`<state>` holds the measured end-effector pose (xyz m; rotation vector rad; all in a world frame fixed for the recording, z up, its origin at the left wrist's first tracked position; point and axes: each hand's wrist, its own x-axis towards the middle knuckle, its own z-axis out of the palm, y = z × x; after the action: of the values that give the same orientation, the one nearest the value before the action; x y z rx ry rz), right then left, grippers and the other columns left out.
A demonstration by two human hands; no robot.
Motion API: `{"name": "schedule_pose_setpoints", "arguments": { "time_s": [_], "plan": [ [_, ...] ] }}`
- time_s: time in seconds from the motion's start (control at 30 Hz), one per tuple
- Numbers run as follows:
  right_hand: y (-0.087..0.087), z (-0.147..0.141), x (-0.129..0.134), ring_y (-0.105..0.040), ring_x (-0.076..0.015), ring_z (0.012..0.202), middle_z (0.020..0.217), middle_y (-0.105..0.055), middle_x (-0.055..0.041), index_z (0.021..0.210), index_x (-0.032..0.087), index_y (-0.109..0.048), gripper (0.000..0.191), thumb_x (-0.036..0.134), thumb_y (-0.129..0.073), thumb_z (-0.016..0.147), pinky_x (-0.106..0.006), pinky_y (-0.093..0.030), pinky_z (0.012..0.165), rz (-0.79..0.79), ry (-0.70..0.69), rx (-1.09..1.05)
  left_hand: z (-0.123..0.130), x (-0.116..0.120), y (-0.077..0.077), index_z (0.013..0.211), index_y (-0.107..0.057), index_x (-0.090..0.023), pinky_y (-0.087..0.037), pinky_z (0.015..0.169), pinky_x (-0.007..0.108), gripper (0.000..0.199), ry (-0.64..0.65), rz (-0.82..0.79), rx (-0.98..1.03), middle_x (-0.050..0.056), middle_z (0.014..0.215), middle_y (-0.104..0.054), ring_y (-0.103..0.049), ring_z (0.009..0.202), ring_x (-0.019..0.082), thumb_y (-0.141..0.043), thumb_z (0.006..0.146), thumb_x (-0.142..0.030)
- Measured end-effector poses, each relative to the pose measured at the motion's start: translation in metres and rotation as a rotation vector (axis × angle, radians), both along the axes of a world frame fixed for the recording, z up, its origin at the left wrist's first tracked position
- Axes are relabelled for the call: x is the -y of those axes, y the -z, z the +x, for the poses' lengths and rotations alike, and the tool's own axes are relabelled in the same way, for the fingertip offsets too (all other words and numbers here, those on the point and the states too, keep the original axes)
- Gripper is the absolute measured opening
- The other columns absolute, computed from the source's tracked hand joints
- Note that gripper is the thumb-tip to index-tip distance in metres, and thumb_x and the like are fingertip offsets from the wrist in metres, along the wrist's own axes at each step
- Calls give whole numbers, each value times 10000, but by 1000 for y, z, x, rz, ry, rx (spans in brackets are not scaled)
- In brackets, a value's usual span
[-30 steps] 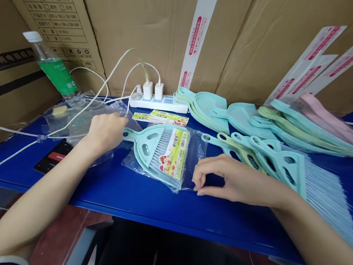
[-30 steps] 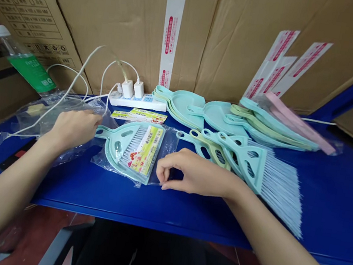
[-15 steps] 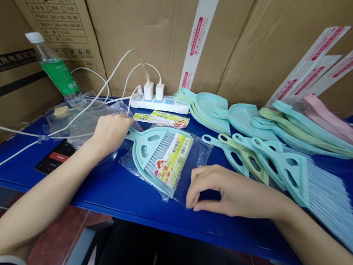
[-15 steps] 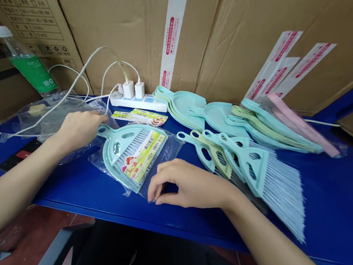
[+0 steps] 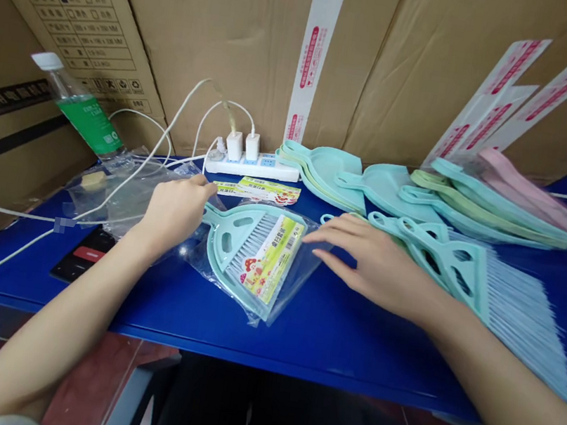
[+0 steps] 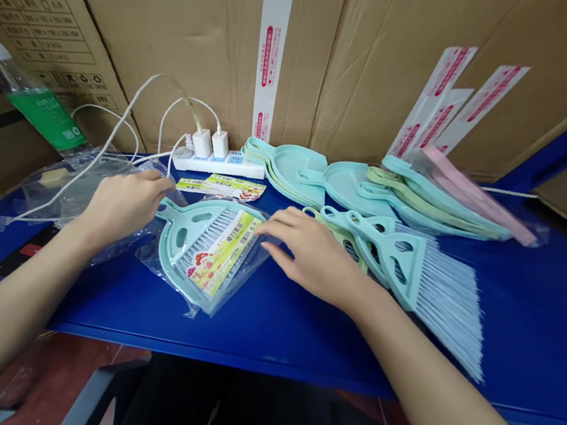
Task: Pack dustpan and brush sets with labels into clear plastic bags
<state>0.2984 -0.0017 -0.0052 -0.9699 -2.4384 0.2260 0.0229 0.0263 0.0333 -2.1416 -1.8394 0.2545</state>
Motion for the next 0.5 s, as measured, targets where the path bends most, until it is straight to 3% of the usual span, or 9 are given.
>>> {"name": "schedule_pose_setpoints", "arguments": {
  "time_s": [0.07, 0.2, 0.3, 0.4, 0.5],
  "plan": [
    [8, 3, -5, -628, -277, 970, 1037, -705, -126, 1098, 213, -707, 312, 219, -425, 963, -442, -516, 833, 103, 54, 98, 3, 2, -1, 1171, -690, -180, -568, 761, 402, 408, 59, -21, 28, 138, 1156, -701, -713, 1015, 332, -364, 932, -122],
    [18, 5, -10, -599, -296, 1067, 1178, -666, -150, 1214, 205, -661, 346, 206, -432, 954, -473, -515, 872, 121, 42, 183, 8, 6, -2, 1120, -703, -195, -559, 783, 398, 380, 117, -94, 75, 111, 1149, -716, -713, 1005, 312, -357, 963, -182],
    [20, 4, -12, -597, -290, 1068, 1181, -675, -129, 1208, 238, -660, 351, 196, -415, 959, -485, -511, 884, 94, 31, 195, 6, 5, -3, 1162, -679, -191, -554, 792, 412, 411, 43, -86, 41, 123, 1158, -726, -711, 1020, 328, -339, 939, -131],
    [21, 4, -14, -605, -284, 1032, 1119, -696, -122, 1136, 239, -688, 344, 197, -389, 972, -485, -514, 878, 71, 6, 186, 2, 5, -6, 1221, -636, -137, -553, 770, 436, 428, -82, -35, -24, 185, 1037, -748, -720, 984, 366, -325, 927, -121],
    [23, 4, -15, -602, -294, 1051, 1130, -685, -140, 1101, 222, -697, 345, 216, -374, 981, -498, -517, 880, 77, 14, 181, 3, 6, -7, 1229, -602, -97, -550, 764, 450, 419, -104, -30, -34, 213, 941, -748, -724, 966, 388, -283, 967, -171]
  ]
}}
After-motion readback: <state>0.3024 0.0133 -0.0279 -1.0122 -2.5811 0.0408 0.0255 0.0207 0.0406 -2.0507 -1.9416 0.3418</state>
